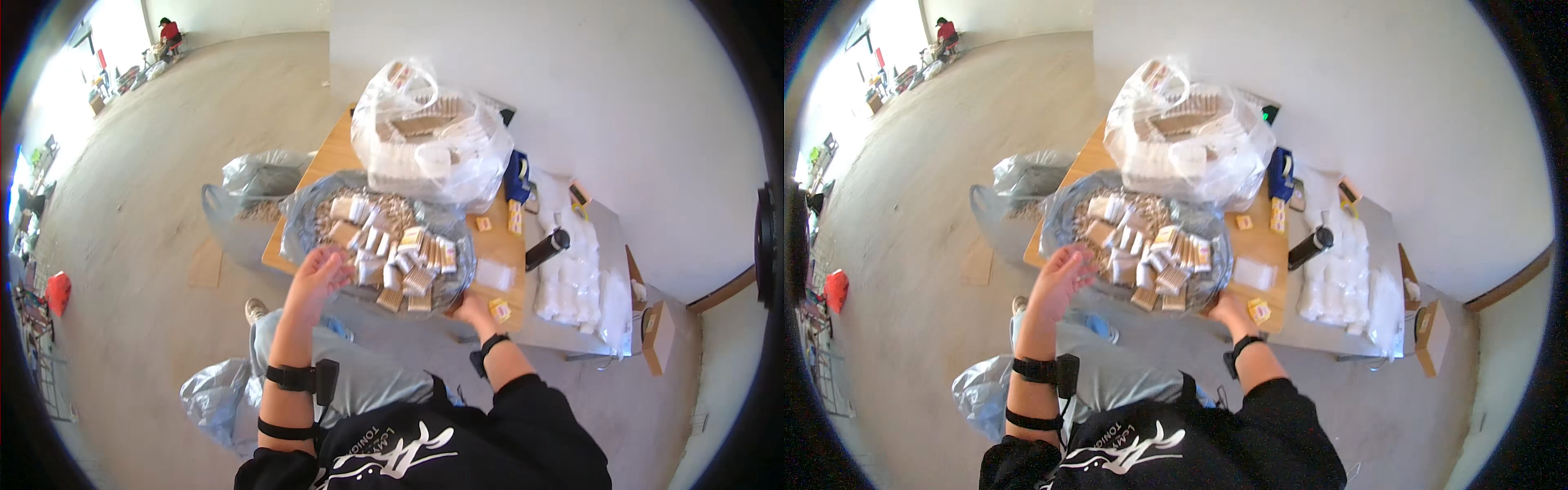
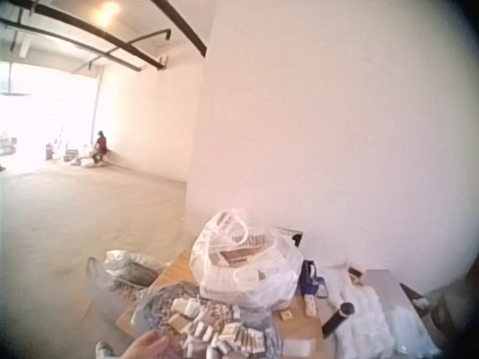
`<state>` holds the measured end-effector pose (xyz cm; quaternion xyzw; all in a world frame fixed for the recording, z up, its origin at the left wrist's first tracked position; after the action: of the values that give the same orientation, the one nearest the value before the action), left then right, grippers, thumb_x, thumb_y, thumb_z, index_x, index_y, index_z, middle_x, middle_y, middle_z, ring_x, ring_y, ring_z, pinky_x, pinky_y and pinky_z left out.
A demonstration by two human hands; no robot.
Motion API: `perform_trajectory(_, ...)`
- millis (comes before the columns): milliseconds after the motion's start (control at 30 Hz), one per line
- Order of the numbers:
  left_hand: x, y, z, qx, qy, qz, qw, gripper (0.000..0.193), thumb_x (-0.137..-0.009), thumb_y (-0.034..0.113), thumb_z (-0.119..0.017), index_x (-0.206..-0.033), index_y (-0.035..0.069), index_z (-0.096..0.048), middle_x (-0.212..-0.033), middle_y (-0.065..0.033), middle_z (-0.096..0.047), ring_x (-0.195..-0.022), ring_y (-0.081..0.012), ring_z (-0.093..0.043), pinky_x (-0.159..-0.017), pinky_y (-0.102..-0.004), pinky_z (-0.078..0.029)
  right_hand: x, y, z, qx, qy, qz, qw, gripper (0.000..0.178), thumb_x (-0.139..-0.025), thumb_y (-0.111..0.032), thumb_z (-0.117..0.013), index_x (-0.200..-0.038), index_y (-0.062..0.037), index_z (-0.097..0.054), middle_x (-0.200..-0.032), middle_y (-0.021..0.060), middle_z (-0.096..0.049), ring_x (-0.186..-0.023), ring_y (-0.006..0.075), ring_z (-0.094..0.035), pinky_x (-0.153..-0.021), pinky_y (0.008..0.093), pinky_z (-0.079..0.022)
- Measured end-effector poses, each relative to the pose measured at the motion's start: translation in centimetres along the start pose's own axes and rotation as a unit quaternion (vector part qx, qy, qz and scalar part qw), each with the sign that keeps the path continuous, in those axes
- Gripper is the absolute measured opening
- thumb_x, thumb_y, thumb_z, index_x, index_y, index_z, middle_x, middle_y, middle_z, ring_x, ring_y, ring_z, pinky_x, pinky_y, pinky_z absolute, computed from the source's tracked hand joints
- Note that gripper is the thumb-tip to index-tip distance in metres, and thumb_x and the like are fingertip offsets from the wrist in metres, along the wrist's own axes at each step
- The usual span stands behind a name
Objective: Packaging bunches of cotton swabs into small plastic bags.
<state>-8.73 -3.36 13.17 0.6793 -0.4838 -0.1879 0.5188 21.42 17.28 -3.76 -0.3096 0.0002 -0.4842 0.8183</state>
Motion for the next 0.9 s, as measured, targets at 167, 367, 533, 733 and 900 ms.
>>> perform_trajectory(167, -6.7, -7.1, -2.8, 0.034, -0.049, 0.046, 0.997, 0.027, -0.095, 0.020, -0.050, -0.118, 0.006, -0.049, -0.109, -0.0063, -0.060, -0.092, -0.0188, -0.062, -0.075, -0.0297, -0.050, -0.7, 2.2, -1.3, 0.024, -0.026, -0.059, 0.998, 0.083, -0.052, -0.032, -0.085, -0.120, -0.0026, -0.048, -0.113, 0.0181, -0.060, -0.107, 0.0325, -0.057, -0.088, 0.0373, -0.047)
perform_trajectory(367, -9.5, -12.8, -5.4, -0.107, -0.063, 0.121, 0.985, 0.035, -0.092, 0.021, -0.055, -0.121, 0.003, -0.046, -0.107, -0.0060, -0.060, -0.091, -0.0143, -0.061, -0.074, -0.0280, -0.049, 0.4, 0.3, 0.2, 0.024, 0.062, -0.008, 0.998, 0.062, -0.056, -0.027, -0.081, -0.106, -0.0008, -0.055, -0.095, 0.0167, -0.064, -0.092, 0.0316, -0.062, -0.082, 0.0403, -0.048)
perform_trajectory(533, -11.0, -11.0, -5.8, -0.081, -0.055, 0.099, 0.990, 0.048, -0.093, 0.022, -0.055, -0.133, 0.004, -0.035, -0.111, -0.0089, -0.059, -0.094, -0.0171, -0.061, -0.076, -0.0290, -0.049, -1.1, 5.4, 0.1, -0.196, 0.020, -0.075, 0.978, 0.037, -0.070, -0.015, -0.074, -0.099, 0.0008, -0.056, -0.080, 0.0097, -0.064, -0.076, 0.0171, -0.063, -0.069, 0.0300, -0.051)
perform_trajectory(733, -13.9, -5.7, -6.0, -0.134, -0.060, 0.032, 0.989, 0.054, -0.091, 0.016, -0.056, -0.138, 0.005, -0.030, -0.108, -0.0128, -0.060, -0.092, -0.0176, -0.061, -0.076, -0.0284, -0.049, -3.8, -2.2, 11.4, -0.293, 0.173, 0.004, 0.940, 0.014, -0.083, -0.008, -0.061, -0.094, 0.0010, -0.059, -0.078, 0.0086, -0.064, -0.070, 0.0135, -0.061, -0.063, 0.0248, -0.048)
perform_trajectory(900, -16.2, -2.0, -7.4, -0.309, -0.110, -0.110, 0.938, 0.035, -0.089, 0.015, -0.058, -0.119, 0.000, -0.053, -0.103, -0.0130, -0.062, -0.092, -0.0193, -0.061, -0.081, -0.0309, -0.048, -8.8, -15.0, 14.6, -0.038, 0.052, 0.277, 0.959, 0.024, -0.089, -0.017, -0.054, -0.110, -0.0089, -0.062, -0.100, 0.0144, -0.065, -0.091, 0.0278, -0.062, -0.081, 0.0360, -0.048)
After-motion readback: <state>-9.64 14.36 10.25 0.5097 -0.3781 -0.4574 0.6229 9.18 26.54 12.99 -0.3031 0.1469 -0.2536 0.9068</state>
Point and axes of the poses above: each hand's wrist, its own x-axis away from the middle knuckle, its own z-axis out of the back of the hand, y = z × x, the point moved 6 cm from there along -x, towards the middle knuckle
